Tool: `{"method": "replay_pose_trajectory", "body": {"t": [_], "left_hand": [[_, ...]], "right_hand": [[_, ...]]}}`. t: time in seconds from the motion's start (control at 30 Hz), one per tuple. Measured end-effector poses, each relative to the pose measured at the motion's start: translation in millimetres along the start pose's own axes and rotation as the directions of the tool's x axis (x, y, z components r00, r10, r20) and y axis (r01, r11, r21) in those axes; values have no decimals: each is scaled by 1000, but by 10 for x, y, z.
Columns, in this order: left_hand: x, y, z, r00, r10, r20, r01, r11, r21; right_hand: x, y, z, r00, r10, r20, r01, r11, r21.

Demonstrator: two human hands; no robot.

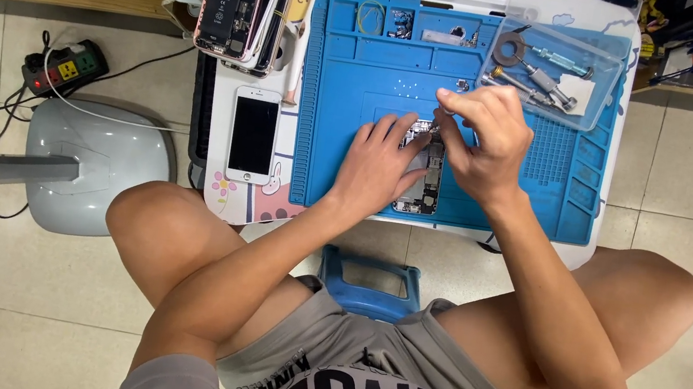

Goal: The person is repairing a disassembled smartphone on a blue work mat. They use a screwdriver to remove and tighten screws on the phone's internal components and tweezers to handle small parts. The person works methodically, placing removed screws into a compartment on the mat.

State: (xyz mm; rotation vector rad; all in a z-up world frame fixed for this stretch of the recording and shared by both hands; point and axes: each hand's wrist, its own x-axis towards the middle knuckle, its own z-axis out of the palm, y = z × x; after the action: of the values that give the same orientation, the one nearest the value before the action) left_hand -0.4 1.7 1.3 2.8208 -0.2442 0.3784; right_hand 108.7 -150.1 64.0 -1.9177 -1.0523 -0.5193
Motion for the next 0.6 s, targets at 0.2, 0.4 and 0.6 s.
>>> {"method": "replay_pose_trajectory", "body": {"t": [0.2,0.4,0.6], "left_hand": [[-5,20,-111,1000,1,30,-1,1000,27],[-31,50,-10,999,-33,22,33,999,10],[-25,38,-37,1000,-7,-12,8,999,44]], "right_hand": [[142,-116,-50,1000,-18,3,18,1000,-5],[-84,35,57,998,-33,-52,34,999,29],[136,-176,-29,998,-44,-34,45,999,23]]}}
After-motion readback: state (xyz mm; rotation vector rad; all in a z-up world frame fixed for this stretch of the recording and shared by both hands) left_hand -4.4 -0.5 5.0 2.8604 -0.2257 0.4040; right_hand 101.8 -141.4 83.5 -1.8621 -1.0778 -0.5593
